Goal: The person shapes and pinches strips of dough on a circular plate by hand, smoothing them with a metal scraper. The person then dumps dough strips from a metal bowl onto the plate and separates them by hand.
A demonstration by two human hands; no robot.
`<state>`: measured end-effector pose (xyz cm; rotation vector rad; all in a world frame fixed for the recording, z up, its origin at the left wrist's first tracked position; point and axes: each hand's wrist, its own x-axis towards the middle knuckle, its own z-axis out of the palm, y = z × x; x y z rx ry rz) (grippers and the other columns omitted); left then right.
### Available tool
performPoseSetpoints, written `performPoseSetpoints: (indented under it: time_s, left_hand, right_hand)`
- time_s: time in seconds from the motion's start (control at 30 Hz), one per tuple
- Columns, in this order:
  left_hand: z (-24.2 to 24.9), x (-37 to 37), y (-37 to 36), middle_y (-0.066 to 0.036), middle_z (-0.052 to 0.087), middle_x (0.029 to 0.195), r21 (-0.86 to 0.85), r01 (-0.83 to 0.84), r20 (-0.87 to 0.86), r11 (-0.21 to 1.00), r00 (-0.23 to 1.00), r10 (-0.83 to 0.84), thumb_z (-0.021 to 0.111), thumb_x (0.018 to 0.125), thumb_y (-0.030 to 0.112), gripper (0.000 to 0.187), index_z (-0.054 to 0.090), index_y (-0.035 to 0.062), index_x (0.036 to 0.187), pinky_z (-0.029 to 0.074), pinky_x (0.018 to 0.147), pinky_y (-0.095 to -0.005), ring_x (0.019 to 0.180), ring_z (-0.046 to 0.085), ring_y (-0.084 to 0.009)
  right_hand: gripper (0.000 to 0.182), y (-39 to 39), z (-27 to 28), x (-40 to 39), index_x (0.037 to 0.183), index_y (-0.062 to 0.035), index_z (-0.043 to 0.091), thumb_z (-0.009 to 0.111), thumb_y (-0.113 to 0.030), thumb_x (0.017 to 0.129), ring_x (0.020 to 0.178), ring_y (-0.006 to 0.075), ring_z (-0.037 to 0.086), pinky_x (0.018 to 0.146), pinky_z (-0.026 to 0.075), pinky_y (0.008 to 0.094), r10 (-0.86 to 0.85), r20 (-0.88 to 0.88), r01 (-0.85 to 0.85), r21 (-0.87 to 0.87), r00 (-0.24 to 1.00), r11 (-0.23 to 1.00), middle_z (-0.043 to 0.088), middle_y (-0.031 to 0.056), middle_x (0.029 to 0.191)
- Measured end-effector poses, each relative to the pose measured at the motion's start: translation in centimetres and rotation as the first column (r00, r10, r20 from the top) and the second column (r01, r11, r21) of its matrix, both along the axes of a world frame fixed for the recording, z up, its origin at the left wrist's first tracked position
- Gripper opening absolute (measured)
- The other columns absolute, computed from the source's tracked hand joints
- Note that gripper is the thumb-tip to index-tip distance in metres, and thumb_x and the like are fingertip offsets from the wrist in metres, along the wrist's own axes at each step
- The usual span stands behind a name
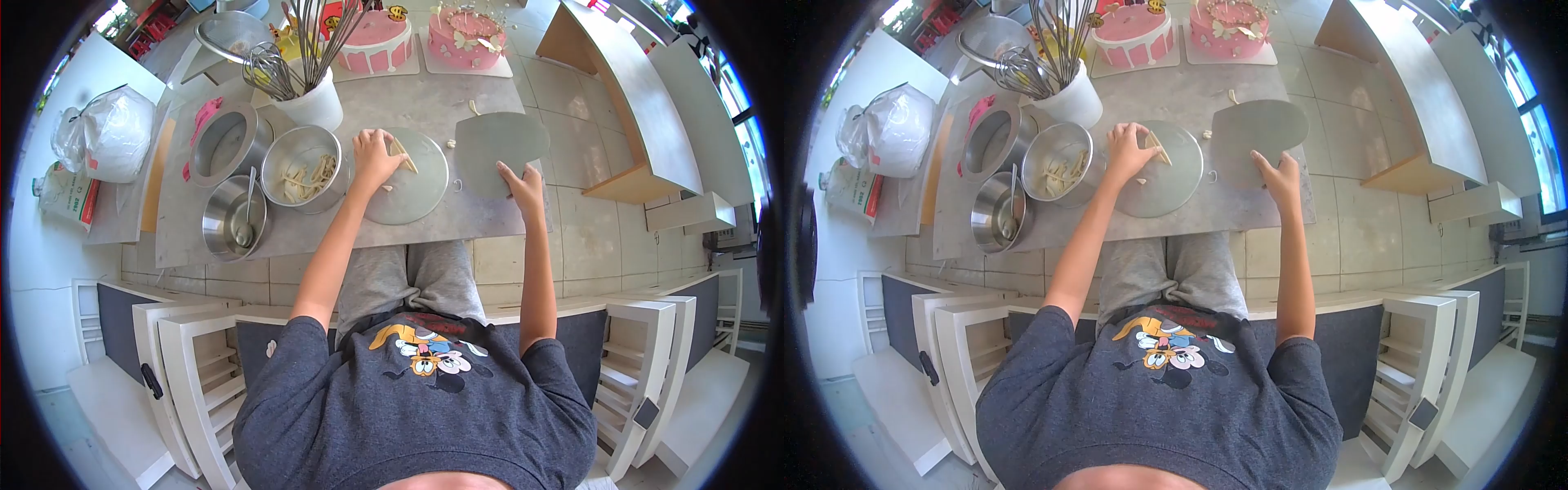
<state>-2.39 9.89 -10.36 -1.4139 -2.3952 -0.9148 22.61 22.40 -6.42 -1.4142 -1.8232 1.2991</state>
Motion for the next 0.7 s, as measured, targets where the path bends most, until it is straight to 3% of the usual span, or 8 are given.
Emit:
performPoseSetpoints:
  time_s: [0.03,0.1,0.13,0.2,0.23,0.3,0.4,0.7]
  left_hand:
    - [0.2,-0.3,0.2,-0.009,0.057,0.087,0.005,0.002,-0.006,1.0,1.0,-0.002,0.075,0.064,0.019,0.039,0.054,0.0056,0.094,0.041,0.085,-0.0388,0.086,0.052,-0.0265]
    - [0.4,-0.8,0.3,-0.008,0.056,0.085,-0.042,0.143,0.412,0.989,0.904,-0.113,0.076,0.063,0.013,0.04,0.053,0.0049,0.095,0.044,0.079,-0.0375,0.081,0.055,-0.0236]
    - [0.7,-0.5,0.3,-0.008,0.056,0.085,-0.042,0.14,0.409,0.989,0.906,-0.111,0.076,0.063,0.013,0.04,0.053,0.0049,0.095,0.044,0.079,-0.0375,0.081,0.055,-0.0236]
    - [1.3,0.4,-0.2,-0.007,0.058,0.083,0.102,0.13,0.639,0.986,0.751,-0.165,0.073,0.065,0.004,0.037,0.053,0.0044,0.096,0.048,0.072,-0.0312,0.076,0.059,-0.0179]
    - [1.8,0.7,-0.4,-0.007,0.058,0.083,0.097,0.132,0.641,0.986,0.75,-0.164,0.073,0.065,0.004,0.037,0.053,0.0044,0.096,0.048,0.072,-0.0312,0.076,0.059,-0.0179]
    - [2.7,1.3,-0.7,-0.007,0.061,0.083,0.333,0.177,0.782,0.926,0.497,-0.376,0.069,0.07,-0.001,0.033,0.055,0.0028,0.099,0.049,0.068,-0.0241,0.074,0.06,-0.0121]
    - [3.9,1.9,-1.3,-0.006,0.063,0.083,0.446,0.219,0.818,0.868,0.293,-0.494,0.067,0.073,-0.002,0.028,0.058,0.0008,0.099,0.049,0.073,-0.0223,0.078,0.059,-0.0098]
    - [5.5,1.6,-3.6,-0.006,0.063,0.086,0.486,0.089,0.823,0.87,0.289,-0.489,0.067,0.076,0.002,0.023,0.059,-0.0008,0.097,0.049,0.075,-0.0237,0.08,0.06,-0.0109]
  right_hand:
    - [0.027,0.2,0.6,0.2,0.086,0.0049,0.059,0.064,-0.021,0.081,0.068,0.0164,0.06,0.065,0.047,0.0303,-0.002,-0.006,0.002,0.005,1.0,1.0,0.064,0.0112,0.074]
    - [0.031,0.0,2.2,0.9,0.083,0.0015,0.062,0.063,-0.029,0.08,0.065,0.0206,0.061,0.063,0.047,0.0342,0.118,0.525,-0.112,-0.043,0.843,0.993,0.064,0.0107,0.073]
    - [0.031,-0.4,2.8,0.8,0.083,0.0015,0.062,0.063,-0.029,0.08,0.065,0.0206,0.061,0.063,0.047,0.0342,0.12,0.522,-0.115,-0.043,0.844,0.992,0.064,0.0107,0.073]
    - [0.034,-1.9,3.5,-0.1,0.083,-0.0014,0.064,0.062,-0.035,0.079,0.067,0.0242,0.061,0.064,0.047,0.037,-0.068,0.563,-0.129,0.304,0.824,0.944,0.064,0.0104,0.075]
    - [0.029,-2.3,3.1,-0.9,0.083,-0.003,0.065,0.065,-0.032,0.078,0.064,0.0194,0.06,0.061,0.046,0.0331,-0.02,0.426,-0.149,0.359,0.905,0.921,0.064,0.0078,0.072]
    - [0.024,-2.9,1.9,-3.4,0.086,-0.0032,0.065,0.068,-0.025,0.077,0.067,0.0171,0.06,0.063,0.046,0.0303,0.202,0.052,-0.205,0.411,0.978,0.888,0.064,0.0065,0.073]
    - [0.022,-4.7,0.9,-7.0,0.091,-0.0001,0.065,0.07,-0.015,0.075,0.077,0.0168,0.062,0.071,0.047,0.0293,0.458,-0.402,-0.39,0.244,0.793,0.888,0.065,0.0076,0.079]
    - [0.018,-5.7,0.1,-8.4,0.09,0.0039,0.062,0.061,-0.012,0.083,0.081,0.0141,0.061,0.076,0.048,0.0263,0.33,-0.616,-0.416,0.003,0.716,0.909,0.065,0.0098,0.084]
